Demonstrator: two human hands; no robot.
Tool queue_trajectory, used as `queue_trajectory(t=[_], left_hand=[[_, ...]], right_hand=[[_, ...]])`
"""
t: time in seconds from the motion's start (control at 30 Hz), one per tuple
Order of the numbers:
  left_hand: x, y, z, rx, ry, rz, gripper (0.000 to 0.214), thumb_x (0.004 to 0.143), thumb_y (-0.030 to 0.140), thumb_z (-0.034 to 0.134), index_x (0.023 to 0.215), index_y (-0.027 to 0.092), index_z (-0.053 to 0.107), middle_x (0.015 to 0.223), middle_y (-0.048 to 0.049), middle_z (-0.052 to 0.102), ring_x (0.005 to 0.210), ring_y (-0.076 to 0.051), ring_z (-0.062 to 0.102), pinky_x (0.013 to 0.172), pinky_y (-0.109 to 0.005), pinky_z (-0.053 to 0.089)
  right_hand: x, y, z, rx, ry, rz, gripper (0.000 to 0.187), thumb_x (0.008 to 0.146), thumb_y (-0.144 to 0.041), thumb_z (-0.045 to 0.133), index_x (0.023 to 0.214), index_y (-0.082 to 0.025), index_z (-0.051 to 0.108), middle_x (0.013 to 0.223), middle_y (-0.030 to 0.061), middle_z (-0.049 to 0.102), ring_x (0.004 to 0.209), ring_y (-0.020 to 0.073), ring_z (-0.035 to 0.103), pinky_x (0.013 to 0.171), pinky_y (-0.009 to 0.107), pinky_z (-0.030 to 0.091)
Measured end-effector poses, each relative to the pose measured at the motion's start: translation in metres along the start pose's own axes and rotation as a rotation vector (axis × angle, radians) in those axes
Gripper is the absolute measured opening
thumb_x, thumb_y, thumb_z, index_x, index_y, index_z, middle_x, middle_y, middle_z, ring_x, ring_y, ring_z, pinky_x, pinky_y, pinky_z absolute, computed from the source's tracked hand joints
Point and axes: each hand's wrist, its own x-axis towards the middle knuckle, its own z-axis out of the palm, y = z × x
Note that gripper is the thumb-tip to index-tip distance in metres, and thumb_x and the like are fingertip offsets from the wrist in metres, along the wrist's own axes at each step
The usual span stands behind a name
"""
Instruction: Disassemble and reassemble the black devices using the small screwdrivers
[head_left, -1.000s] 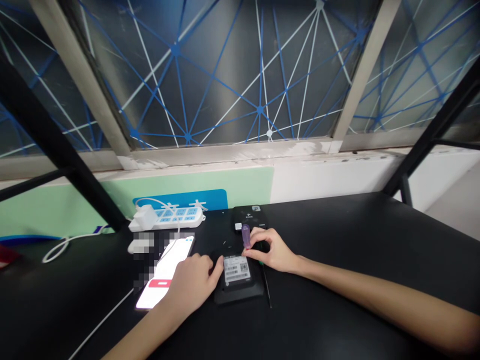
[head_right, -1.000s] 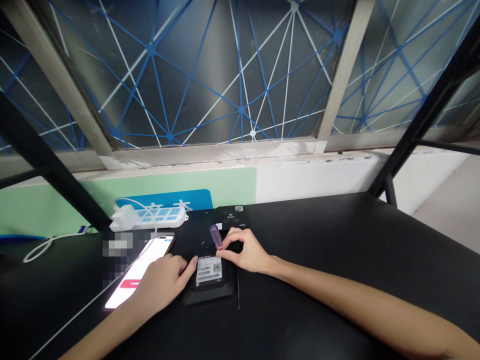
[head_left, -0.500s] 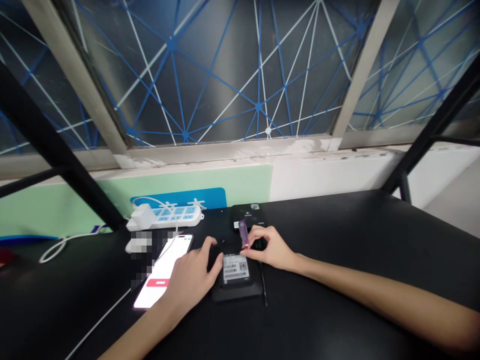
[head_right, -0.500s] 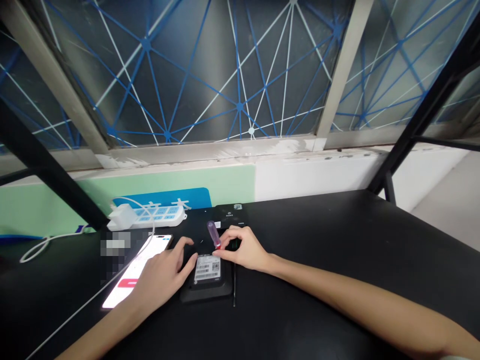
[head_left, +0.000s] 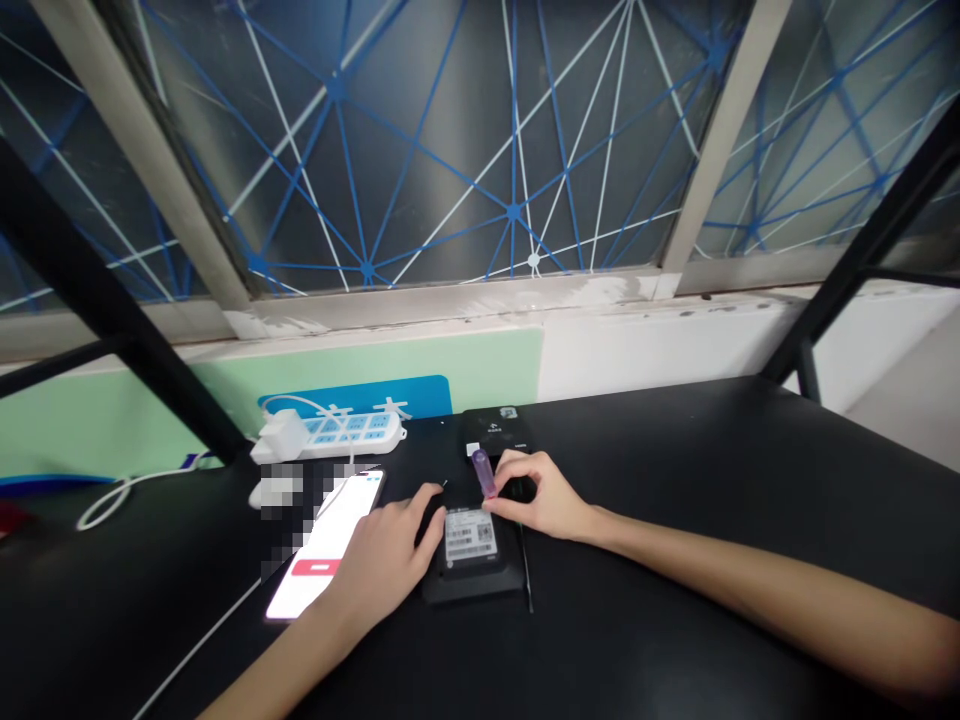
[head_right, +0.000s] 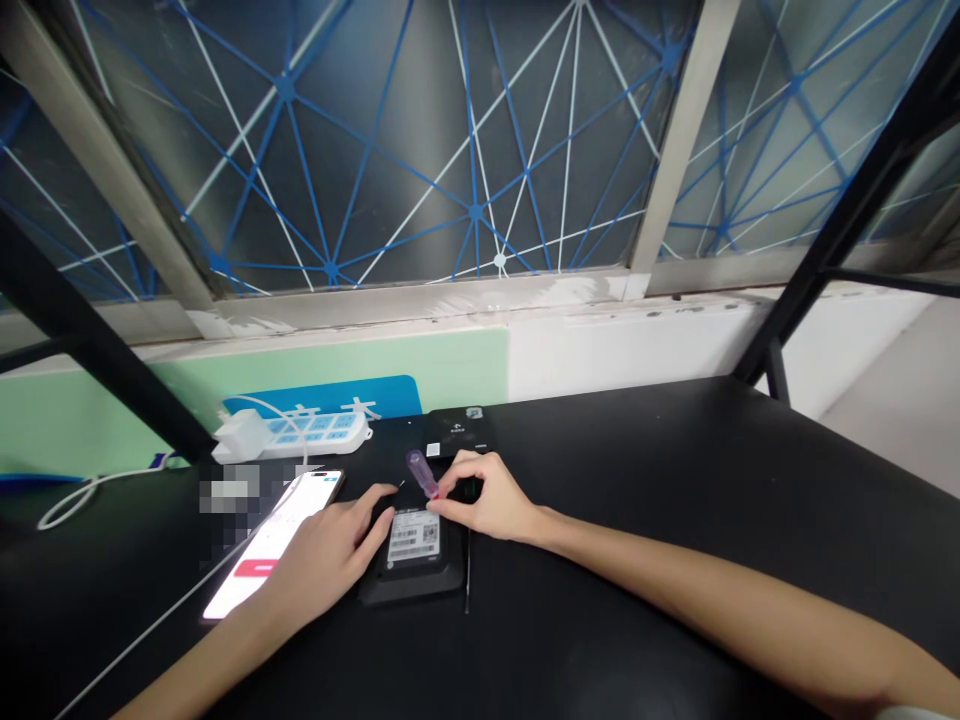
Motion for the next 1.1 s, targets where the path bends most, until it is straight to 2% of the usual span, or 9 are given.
queue_trajectory(t=[0.4, 0.7, 0.83, 1.1], left_hand=[[-0.0008, -0.0002, 0.0005, -0.016, -0.004, 0.033, 0.038, 0.104, 0.038, 0.026, 0.129, 0.022, 0.049, 0.09, -0.0066, 0.073, 0.078, -0.027, 0.07, 0.067, -0.035, 0.046], [-0.0003, -0.0001, -0.0003, 0.008, -0.022, 0.028, 0.038, 0.104, 0.037, 0.025, 0.131, 0.022, 0.048, 0.083, -0.0059, 0.072, 0.074, -0.027, 0.07, 0.065, -0.034, 0.045], [0.0006, -0.0002, 0.0002, 0.009, -0.017, 0.028, 0.039, 0.104, 0.038, 0.025, 0.131, 0.022, 0.048, 0.082, -0.006, 0.072, 0.073, -0.026, 0.07, 0.065, -0.033, 0.045], [-0.0003, 0.0002, 0.0007, 0.014, -0.021, 0.024, 0.039, 0.104, 0.038, 0.025, 0.13, 0.022, 0.049, 0.084, -0.0065, 0.072, 0.074, -0.027, 0.07, 0.065, -0.033, 0.046]], right_hand=[[-0.0006, 0.0006, 0.0004, 0.019, 0.013, -0.022, 0.011, 0.082, -0.024, 0.07, 0.076, -0.017, 0.065, 0.081, 0.0051, 0.067, 0.076, 0.0175, 0.063, 0.074, 0.032, 0.05], [0.0008, -0.0006, 0.0007, -0.002, 0.031, -0.064, 0.011, 0.082, -0.026, 0.071, 0.076, -0.019, 0.066, 0.079, 0.0054, 0.069, 0.078, 0.0195, 0.063, 0.077, 0.035, 0.05], [0.0023, -0.0048, 0.0001, -0.053, 0.001, -0.04, 0.012, 0.081, -0.026, 0.073, 0.073, -0.018, 0.068, 0.077, 0.0055, 0.07, 0.077, 0.0201, 0.062, 0.078, 0.037, 0.05], [0.0023, 0.0003, 0.0012, -0.004, 0.028, 0.01, 0.02, 0.076, -0.032, 0.079, 0.069, -0.018, 0.067, 0.08, 0.0057, 0.071, 0.076, 0.019, 0.065, 0.075, 0.033, 0.05]])
